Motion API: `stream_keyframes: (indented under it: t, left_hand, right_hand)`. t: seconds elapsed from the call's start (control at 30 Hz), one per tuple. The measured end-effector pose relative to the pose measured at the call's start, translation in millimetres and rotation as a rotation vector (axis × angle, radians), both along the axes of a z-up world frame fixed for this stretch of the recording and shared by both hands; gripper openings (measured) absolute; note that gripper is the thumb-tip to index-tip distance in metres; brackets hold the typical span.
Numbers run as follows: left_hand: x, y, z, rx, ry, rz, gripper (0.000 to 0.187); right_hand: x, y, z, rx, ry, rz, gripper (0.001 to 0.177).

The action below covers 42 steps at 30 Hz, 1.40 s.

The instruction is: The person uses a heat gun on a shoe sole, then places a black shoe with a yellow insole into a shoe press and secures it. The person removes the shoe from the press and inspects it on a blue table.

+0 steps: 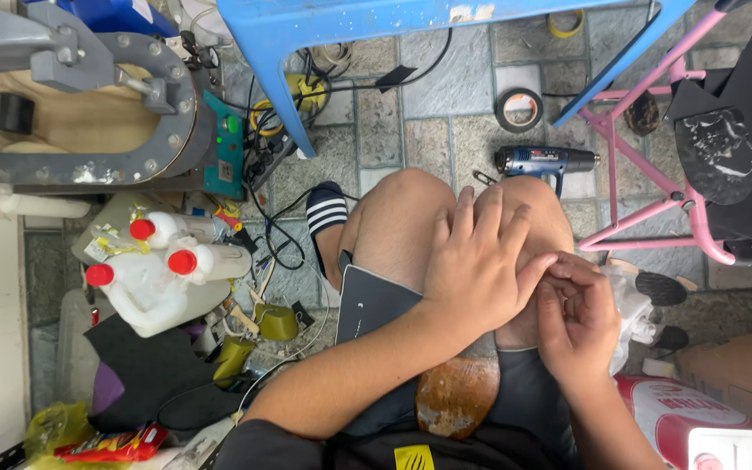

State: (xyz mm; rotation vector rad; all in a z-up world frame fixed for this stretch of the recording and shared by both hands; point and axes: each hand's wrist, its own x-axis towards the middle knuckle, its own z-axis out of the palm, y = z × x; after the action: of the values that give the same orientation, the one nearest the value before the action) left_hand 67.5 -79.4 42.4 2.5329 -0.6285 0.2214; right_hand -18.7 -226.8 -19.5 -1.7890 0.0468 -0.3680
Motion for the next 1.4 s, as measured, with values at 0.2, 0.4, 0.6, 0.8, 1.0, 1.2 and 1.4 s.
stream_keyframes:
  t: [0.2, 0.4, 0.6, 0.8, 1.0, 1.2, 1.4]
  left_hand:
    - [8.1, 9.1, -2.6, -0.029, 0.201, -0.040, 0.061]
    - [2.1, 45.9, 6.0, -0.304, 0.073, -0.044, 0.048]
    - [-0.6, 104.7, 2.4, -0.665, 0.104, -0.077, 0.056]
    - [-5.4, 117.8, 0.9, -0.841, 0.117, -0.186, 0.081]
    - [5.2, 113.1, 10.7, -0.850, 0.074, -0.252, 0.079]
    - [15.1, 90.0, 17.4, -1.187, 0.282, -0.176, 0.081]
    - [25.0, 100.6, 22.3, -1.093, 0.286, -0.300, 0.073]
  right_hand:
    - [14.1, 0.8, 33.4, -0.655, 0.056, 0.144, 0.047]
    - [37.7, 14.8, 49.0, -0.745, -0.027, 0.417, 0.069]
    - [29.4, 49.9, 7.7, 0.330, 0.338, 0.536, 0.084]
    - [22.7, 43.7, -22.2, 0.789, 0.596, 0.496, 0.074]
    - [24.6, 38.1, 11.6, 0.633, 0.397, 0.424, 0.059]
    - [35.1, 41.1, 39.7, 0.396, 0.202, 0.275, 0.058]
    - [39.1, 39.1, 52.3, 0.052, 0.069, 0.244, 0.058]
